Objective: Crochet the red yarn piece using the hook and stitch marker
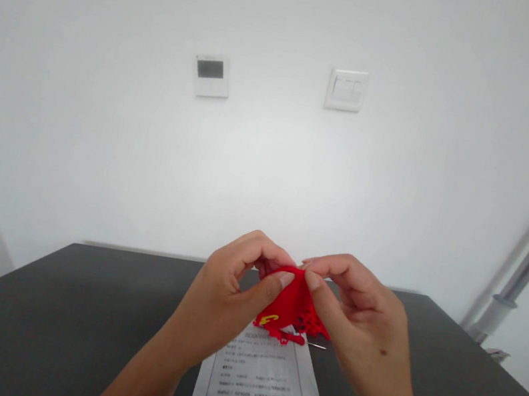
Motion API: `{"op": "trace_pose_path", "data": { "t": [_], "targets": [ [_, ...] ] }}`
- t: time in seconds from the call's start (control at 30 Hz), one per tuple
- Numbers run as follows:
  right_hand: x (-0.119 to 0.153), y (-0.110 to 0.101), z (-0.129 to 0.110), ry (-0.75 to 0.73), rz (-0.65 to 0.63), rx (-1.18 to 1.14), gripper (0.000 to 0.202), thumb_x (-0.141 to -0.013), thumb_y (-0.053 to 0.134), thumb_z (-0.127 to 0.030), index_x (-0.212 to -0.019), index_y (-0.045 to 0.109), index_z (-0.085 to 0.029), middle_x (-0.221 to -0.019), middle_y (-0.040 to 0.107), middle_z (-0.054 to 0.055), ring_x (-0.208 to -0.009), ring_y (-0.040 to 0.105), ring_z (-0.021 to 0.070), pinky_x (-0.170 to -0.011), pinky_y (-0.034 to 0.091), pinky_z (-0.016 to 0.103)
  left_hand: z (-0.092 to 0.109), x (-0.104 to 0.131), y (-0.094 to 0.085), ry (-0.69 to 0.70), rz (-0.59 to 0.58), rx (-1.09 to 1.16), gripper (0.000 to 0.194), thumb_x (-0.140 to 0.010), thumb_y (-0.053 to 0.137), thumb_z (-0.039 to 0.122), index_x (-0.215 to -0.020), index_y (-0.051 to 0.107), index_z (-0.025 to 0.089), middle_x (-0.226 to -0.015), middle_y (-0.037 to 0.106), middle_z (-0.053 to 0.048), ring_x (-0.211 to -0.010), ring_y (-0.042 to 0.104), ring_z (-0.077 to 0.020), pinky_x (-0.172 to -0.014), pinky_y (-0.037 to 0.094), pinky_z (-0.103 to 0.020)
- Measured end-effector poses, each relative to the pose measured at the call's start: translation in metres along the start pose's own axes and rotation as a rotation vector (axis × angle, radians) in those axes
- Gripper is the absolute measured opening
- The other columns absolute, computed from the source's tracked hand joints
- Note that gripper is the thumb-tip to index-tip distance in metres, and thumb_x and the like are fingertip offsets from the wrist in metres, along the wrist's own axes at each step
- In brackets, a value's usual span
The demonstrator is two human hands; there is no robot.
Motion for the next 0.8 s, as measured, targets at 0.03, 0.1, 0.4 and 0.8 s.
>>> {"op": "trace_pose_path", "data": {
  "t": [0.03,0.1,0.4,0.8],
  "targets": [
    [0.0007,-0.0004,0.0003,-0.004,0.014,0.006,0.014,-0.09,0.063,-0.025,-0.079,0.071,-0.021,-0.068,0.07,0.0,-0.051,0.056,0.0111,-0.042,0.042,0.019,-0.0005,0.0001,0.0,-0.012,-0.006,0.001,0.005,-0.086,0.066,0.017,-0.082,0.069,0.02,-0.079,0.064,0.001,-0.075,0.06,-0.0129,-0.069,0.047,-0.025],
    [0.0013,-0.0007,0.0005,-0.011,0.024,0.015,0.016,-0.091,0.063,-0.026,-0.079,0.071,-0.02,-0.069,0.071,0.001,-0.05,0.056,0.0116,-0.04,0.041,0.02,-0.0019,0.0004,-0.0002,-0.038,-0.013,0.011,0.006,-0.087,0.066,0.019,-0.081,0.067,0.019,-0.078,0.064,0.001,-0.073,0.059,-0.0131,-0.067,0.047,-0.025],
    [0.0001,-0.001,-0.0005,-0.029,-0.012,0.022,0.015,-0.091,0.062,-0.025,-0.081,0.072,-0.022,-0.07,0.073,0.001,-0.049,0.056,0.0122,-0.042,0.041,0.022,-0.0034,0.0018,-0.0034,-0.023,0.031,0.024,0.008,-0.087,0.064,0.019,-0.079,0.066,0.02,-0.076,0.062,0.002,-0.065,0.053,-0.0111,-0.057,0.039,-0.023],
    [0.0027,0.0005,0.0026,-0.014,-0.023,-0.012,0.014,-0.091,0.064,-0.026,-0.079,0.071,-0.024,-0.072,0.074,0.0,-0.062,0.065,0.0147,-0.055,0.049,0.024,-0.0029,0.0023,-0.0028,0.0,0.027,0.017,0.01,-0.088,0.064,0.017,-0.078,0.066,0.02,-0.075,0.061,0.003,-0.069,0.054,-0.0111,-0.062,0.042,-0.024]
  ]
}}
Point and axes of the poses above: each hand's wrist, its own x-axis away from the middle knuckle, its own y-axis out of the palm, z = x × y, the point moved 5 cm from there along -x, towards the middle knuckle
